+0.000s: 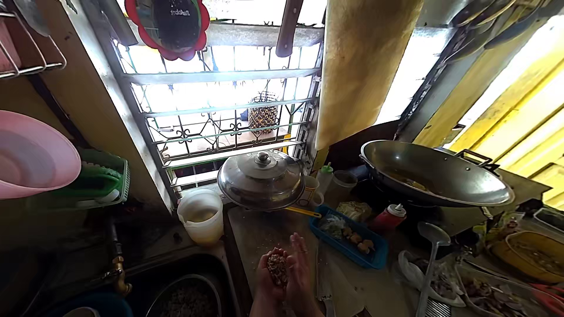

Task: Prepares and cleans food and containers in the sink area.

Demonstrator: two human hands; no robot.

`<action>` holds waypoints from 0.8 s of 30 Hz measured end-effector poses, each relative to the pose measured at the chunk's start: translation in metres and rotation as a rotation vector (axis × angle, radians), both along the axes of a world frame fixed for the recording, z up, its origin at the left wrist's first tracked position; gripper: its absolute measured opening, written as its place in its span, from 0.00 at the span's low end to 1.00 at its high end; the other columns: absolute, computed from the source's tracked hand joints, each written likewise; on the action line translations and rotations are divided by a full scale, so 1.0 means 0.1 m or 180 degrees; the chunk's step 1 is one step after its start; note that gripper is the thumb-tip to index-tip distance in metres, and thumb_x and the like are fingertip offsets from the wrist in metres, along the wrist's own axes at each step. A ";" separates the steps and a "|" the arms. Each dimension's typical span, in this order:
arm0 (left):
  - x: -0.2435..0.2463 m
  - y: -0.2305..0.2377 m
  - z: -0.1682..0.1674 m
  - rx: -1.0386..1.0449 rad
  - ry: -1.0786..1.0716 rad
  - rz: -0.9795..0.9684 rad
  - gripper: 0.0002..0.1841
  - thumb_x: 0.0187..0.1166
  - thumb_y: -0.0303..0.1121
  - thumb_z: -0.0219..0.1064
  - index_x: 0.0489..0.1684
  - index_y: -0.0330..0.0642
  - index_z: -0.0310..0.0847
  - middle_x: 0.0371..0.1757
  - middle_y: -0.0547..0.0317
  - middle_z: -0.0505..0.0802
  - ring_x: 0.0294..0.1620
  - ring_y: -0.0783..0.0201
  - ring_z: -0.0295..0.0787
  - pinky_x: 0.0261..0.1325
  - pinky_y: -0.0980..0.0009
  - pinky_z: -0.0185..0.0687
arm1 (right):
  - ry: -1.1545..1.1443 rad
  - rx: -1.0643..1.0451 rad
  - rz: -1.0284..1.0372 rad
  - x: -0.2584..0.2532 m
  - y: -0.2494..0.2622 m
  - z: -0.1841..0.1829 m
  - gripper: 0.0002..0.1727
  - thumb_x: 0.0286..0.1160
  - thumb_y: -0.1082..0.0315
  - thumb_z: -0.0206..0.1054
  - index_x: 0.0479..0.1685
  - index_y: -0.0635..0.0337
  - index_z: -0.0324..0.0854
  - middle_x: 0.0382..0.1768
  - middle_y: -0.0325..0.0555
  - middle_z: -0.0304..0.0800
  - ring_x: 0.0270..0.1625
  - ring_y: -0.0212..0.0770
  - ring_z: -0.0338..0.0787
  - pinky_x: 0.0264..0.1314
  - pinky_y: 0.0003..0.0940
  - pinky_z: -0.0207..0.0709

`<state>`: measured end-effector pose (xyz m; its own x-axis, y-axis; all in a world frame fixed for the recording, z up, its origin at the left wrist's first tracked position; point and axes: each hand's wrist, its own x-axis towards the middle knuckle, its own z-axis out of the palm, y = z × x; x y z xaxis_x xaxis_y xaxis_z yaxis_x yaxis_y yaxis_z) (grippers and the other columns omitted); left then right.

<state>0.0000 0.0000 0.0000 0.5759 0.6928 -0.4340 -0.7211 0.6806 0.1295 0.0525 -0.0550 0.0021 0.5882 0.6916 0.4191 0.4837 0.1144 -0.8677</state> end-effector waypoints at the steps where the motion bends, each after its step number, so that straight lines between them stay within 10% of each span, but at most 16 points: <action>1: 0.01 0.04 -0.05 0.0016 -0.0137 -0.0019 0.22 0.92 0.38 0.42 0.39 0.37 0.81 0.36 0.48 0.94 0.39 0.54 0.95 0.43 0.61 0.93 | 0.0716 0.0090 -0.0094 0.01 -0.04 0.03 0.44 0.90 0.41 0.37 0.84 0.77 0.62 0.89 0.70 0.57 0.93 0.55 0.55 0.95 0.47 0.48; 3: 0.02 0.05 -0.01 -0.0017 -0.0109 -0.0014 0.21 0.91 0.38 0.44 0.39 0.35 0.81 0.36 0.46 0.94 0.39 0.51 0.96 0.44 0.59 0.94 | 0.2459 0.0187 -0.0266 0.02 -0.08 0.07 0.34 0.95 0.52 0.35 0.85 0.71 0.63 0.87 0.57 0.64 0.89 0.43 0.64 0.91 0.39 0.55; 7: 0.06 -0.08 -0.01 0.0841 0.0514 -0.0086 0.20 0.90 0.33 0.44 0.43 0.30 0.83 0.39 0.43 0.94 0.40 0.53 0.94 0.46 0.60 0.92 | 0.4664 0.0556 -0.0008 0.07 -0.02 0.04 0.35 0.95 0.44 0.32 0.56 0.61 0.80 0.48 0.49 0.93 0.53 0.42 0.92 0.57 0.43 0.87; 13: 0.10 -0.22 -0.19 0.3396 0.2972 0.0768 0.09 0.76 0.29 0.71 0.43 0.34 0.95 0.52 0.49 0.96 0.61 0.63 0.92 0.69 0.70 0.85 | 0.4475 0.0636 0.0388 0.04 -0.01 0.02 0.23 0.97 0.58 0.42 0.72 0.61 0.76 0.54 0.48 0.91 0.55 0.37 0.92 0.58 0.32 0.86; 24: 0.18 -0.30 -0.16 0.4162 0.3657 0.0090 0.27 0.90 0.39 0.47 0.79 0.31 0.77 0.86 0.42 0.74 0.92 0.48 0.60 0.95 0.50 0.47 | 0.4034 0.0472 0.0316 0.03 -0.11 0.02 0.21 0.96 0.67 0.43 0.65 0.70 0.79 0.53 0.51 0.93 0.57 0.35 0.92 0.65 0.29 0.84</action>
<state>0.0180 -0.0302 -0.0160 0.3844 0.8944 0.2285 0.1161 -0.2924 0.9492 0.0553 -0.0663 0.0042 0.5800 0.7502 -0.3175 -0.6843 0.2372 -0.6896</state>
